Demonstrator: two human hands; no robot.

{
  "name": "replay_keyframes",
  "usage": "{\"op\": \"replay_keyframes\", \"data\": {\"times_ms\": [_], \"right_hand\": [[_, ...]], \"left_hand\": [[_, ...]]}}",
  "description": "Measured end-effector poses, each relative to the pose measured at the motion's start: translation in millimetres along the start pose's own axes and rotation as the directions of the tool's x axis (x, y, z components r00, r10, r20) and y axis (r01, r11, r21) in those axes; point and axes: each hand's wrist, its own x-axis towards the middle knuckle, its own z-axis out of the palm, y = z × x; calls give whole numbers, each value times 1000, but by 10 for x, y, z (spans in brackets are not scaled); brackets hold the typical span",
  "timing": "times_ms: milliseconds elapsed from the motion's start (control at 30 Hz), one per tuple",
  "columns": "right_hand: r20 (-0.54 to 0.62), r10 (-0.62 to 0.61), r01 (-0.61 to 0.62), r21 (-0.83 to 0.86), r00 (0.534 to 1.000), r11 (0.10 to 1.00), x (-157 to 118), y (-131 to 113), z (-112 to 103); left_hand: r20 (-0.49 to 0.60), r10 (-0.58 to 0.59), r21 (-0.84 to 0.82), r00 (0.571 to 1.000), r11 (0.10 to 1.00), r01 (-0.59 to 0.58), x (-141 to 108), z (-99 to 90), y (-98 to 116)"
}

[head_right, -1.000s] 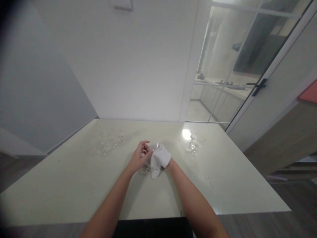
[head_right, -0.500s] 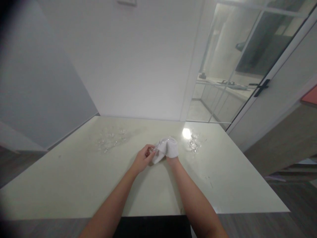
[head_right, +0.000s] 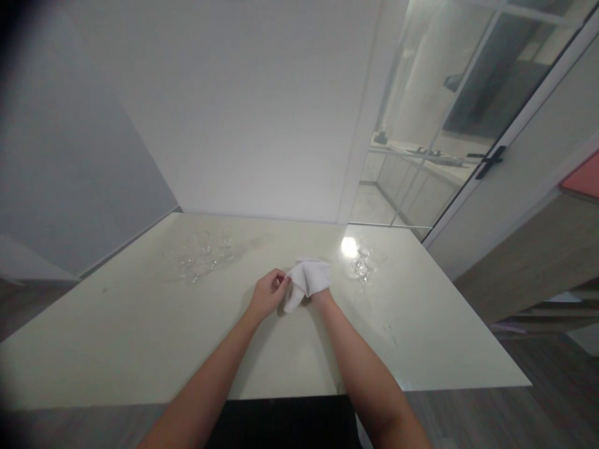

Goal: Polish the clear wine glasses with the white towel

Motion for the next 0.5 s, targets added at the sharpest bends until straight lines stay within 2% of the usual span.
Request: {"op": "replay_keyframes", "data": {"times_ms": [67,133,200,267,333,400,433,500], "right_hand": [[60,23,-22,-18,998,1000,-14,-69,36],[134,37,-33,-31,990,999,-26,-128,78],[178,39,-35,-26,983,999,-34,-148,105],[140,32,-31,-4,990,999,-31,-117,105],[45,14,-15,21,999,1000,-6,-40,75],[-54,-8,11,44,999,999,42,58,27],[-91,-14,19,52,996,998,71,107,0],[-171,-23,35,64,985,997,123,189,-49]], "left_hand": [[24,-215,-193,976,957,216,37,-12,-24],[79,-359,-296,930,882,366,81,-37,-62],[121,-394,-309,911,857,412,110,-60,-95],[118,-408,-325,906,846,423,119,-65,-110],[35,-353,-292,935,891,347,107,-47,-104],[-75,-187,-158,980,972,173,80,-19,-85],[-98,-84,-70,992,995,77,62,-7,-74],[-70,61,58,996,997,-57,28,5,-57]]}}
